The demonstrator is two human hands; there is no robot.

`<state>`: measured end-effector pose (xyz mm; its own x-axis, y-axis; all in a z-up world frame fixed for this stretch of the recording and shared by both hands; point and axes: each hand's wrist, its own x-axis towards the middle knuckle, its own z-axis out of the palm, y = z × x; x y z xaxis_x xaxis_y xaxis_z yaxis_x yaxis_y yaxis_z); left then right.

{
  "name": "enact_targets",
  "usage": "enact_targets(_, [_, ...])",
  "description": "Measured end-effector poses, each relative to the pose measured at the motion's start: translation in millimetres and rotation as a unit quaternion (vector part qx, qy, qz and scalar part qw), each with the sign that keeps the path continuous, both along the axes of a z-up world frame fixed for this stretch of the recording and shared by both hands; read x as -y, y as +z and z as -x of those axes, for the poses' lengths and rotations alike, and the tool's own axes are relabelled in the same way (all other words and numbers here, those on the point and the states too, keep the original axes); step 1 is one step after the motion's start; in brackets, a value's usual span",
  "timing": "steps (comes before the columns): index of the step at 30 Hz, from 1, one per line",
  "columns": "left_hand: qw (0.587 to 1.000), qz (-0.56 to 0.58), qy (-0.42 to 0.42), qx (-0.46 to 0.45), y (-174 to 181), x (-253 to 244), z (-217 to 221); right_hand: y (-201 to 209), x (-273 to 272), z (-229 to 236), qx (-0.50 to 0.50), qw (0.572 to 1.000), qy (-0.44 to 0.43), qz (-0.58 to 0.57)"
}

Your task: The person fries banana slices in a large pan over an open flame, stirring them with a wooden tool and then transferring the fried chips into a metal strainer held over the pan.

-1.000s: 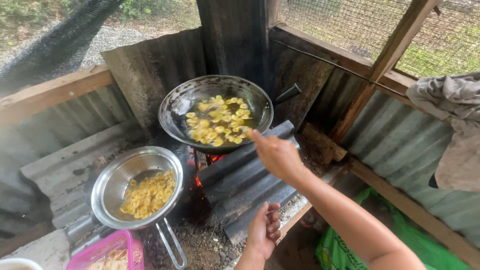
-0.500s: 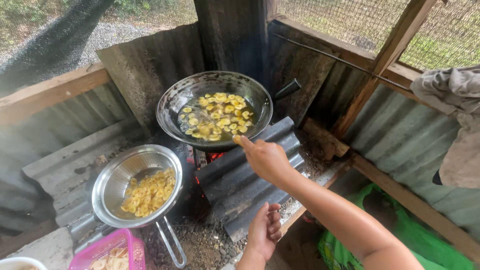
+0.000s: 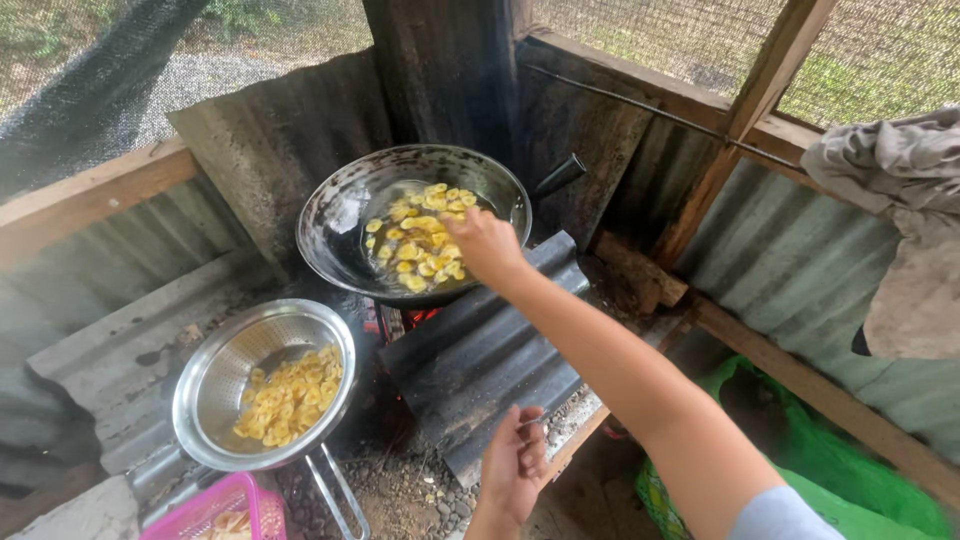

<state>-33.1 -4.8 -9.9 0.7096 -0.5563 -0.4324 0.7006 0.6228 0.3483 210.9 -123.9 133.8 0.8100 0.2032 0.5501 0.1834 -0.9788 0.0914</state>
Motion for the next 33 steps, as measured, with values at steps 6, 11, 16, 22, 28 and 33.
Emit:
enact_targets(6, [0.998, -0.047, 0.041, 0.009, 4.0, -8.5, -5.5, 59.0, 29.5, 18.9, -0.198, 0.978, -0.056, -0.015])
enact_targets(11, [0.999, -0.036, 0.019, -0.012, 13.7, -5.7, -7.5, 131.7, 43.3, 87.8, -0.138, 0.983, 0.015, -0.123])
enact_targets(16, [0.999, -0.04, 0.003, -0.018, 17.4, -3.7, -9.2, 151.6, 42.6, 169.8, -0.175, 0.974, 0.045, -0.134])
enact_targets(22, [0.999, -0.036, -0.02, 0.003, 15.6, -0.8, -2.5, 123.2, 31.8, 142.5, -0.141, 0.983, 0.022, -0.118])
enact_targets(28, [0.999, -0.036, -0.011, -0.011, 14.1, 0.6, -1.2, 151.5, 49.5, 185.5, -0.137, 0.984, 0.014, -0.111])
enact_targets(33, [0.998, -0.06, -0.015, 0.0, 18.9, 5.6, 5.6, 158.1, 50.3, 166.3, -0.184, 0.982, -0.028, -0.023])
